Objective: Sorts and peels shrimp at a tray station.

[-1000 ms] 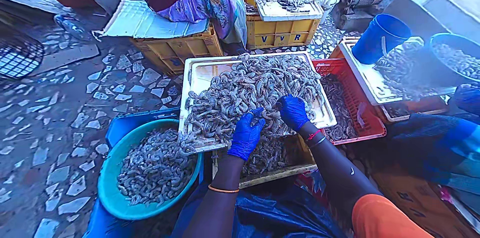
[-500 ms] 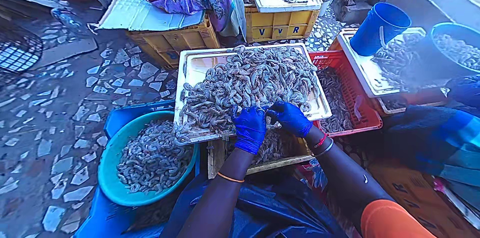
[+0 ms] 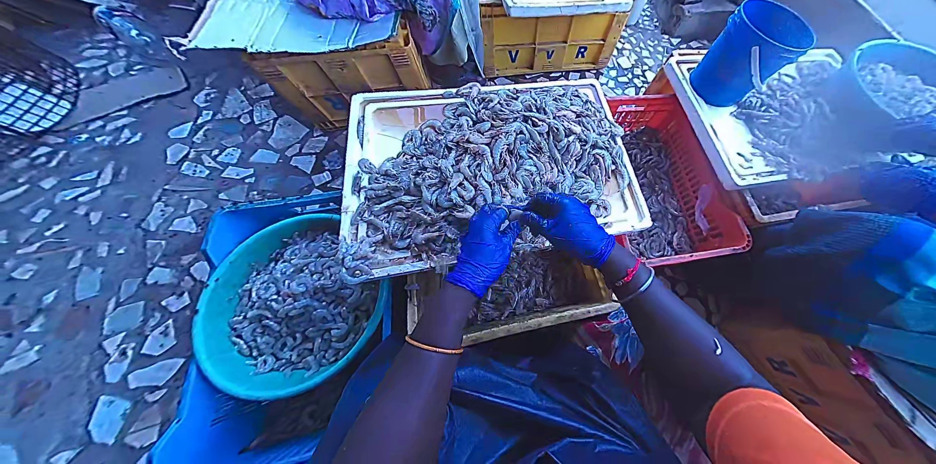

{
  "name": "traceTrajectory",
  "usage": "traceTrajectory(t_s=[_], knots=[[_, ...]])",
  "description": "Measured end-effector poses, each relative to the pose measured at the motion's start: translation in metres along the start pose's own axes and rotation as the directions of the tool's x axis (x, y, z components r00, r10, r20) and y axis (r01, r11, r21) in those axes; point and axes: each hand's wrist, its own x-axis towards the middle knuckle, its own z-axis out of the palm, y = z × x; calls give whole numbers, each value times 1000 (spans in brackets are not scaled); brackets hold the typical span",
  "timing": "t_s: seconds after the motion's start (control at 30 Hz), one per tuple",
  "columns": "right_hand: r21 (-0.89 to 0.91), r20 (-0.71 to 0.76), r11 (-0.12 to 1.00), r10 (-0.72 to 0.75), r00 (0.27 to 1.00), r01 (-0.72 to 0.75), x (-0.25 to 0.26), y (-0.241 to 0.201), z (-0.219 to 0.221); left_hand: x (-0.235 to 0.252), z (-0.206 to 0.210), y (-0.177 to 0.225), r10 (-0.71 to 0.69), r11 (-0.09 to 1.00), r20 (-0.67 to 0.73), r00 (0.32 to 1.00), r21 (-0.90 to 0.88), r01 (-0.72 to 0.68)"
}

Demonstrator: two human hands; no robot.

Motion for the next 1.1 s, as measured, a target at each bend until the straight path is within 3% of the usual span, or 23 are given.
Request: traceTrajectory(t_s=[0.07, 0.13, 0.17, 0.23, 0.27, 0.33, 0.43, 0.53, 0.6, 0.63, 0.67, 0.73, 0.8, 0.9, 0.97, 1.0, 1.07, 1.1], knots=[[118, 29, 993, 18, 999, -22, -3, -5, 3, -2, -2, 2, -59, 979, -49, 997, 193, 67], [310, 55, 950, 22, 998, -37, -5, -7, 2, -2, -11, -5, -85, 973, -91, 992, 205, 102], [264, 76, 964, 22, 997, -41, -6, -6, 0, -3, -16, -12, -59, 988, -98, 993, 133, 72], [-61, 186, 998, 44, 982, -33, -3, -1, -2, -10, -20, -15, 0, 995, -74, 997, -99, -7], [-141, 242, 990, 42, 969, -7, -1, 3, 2, -14, -20, -11, 5, 977, -31, 1000, -213, -11], [-57, 268, 997, -27, 963, 44, -2, 1, 18, -22, -17, 1, -54, 937, 52, 997, -343, 68], [85, 53, 989, -123, 991, 118, -4, -5, 50, -29, -11, 15, -198, 845, -2, 980, -507, 169], [85, -100, 978, -181, 978, 190, -6, -11, 71, -27, -13, 8, -234, 739, -46, 971, -657, 147], [183, -90, 969, -155, 984, 169, -7, -16, 78, -25, -16, -2, -236, 698, -71, 969, -706, 119], [189, -12, 971, -148, 989, 148, -7, -18, 76, -25, -19, -5, -248, 679, -98, 964, -727, 101], [127, 110, 982, -154, 982, 140, -6, -21, 71, -26, -25, -8, -272, 629, -148, 951, -775, 59], [-190, 341, 964, -114, 933, 187, 2, -24, 51, -25, -49, -12, -371, 475, -301, 879, -874, -99], [-413, 238, 902, -30, 971, 129, 13, -9, 38, -27, -78, -29, -483, 320, -421, 768, -901, -293], [-563, -19, 826, 31, 999, -36, 33, 25, 26, -29, -92, -45, -693, 132, -304, 653, -945, -300], [-631, -30, 768, 117, 993, -110, 45, 36, 29, -21, -78, -35, -740, 162, -207, 640, -978, -128], [-640, -33, 760, 126, 991, -118, 48, 40, 33, -17, -70, -27, -699, 235, -175, 694, -972, -8], [-639, -75, 761, 79, 994, -109, 48, 37, 33, -13, -53, -18, -492, 495, -117, 862, -853, 166], [-625, -91, 776, 41, 995, -89, 46, 33, 28, -12, -44, -15, -349, 681, -104, 931, -711, 176]])
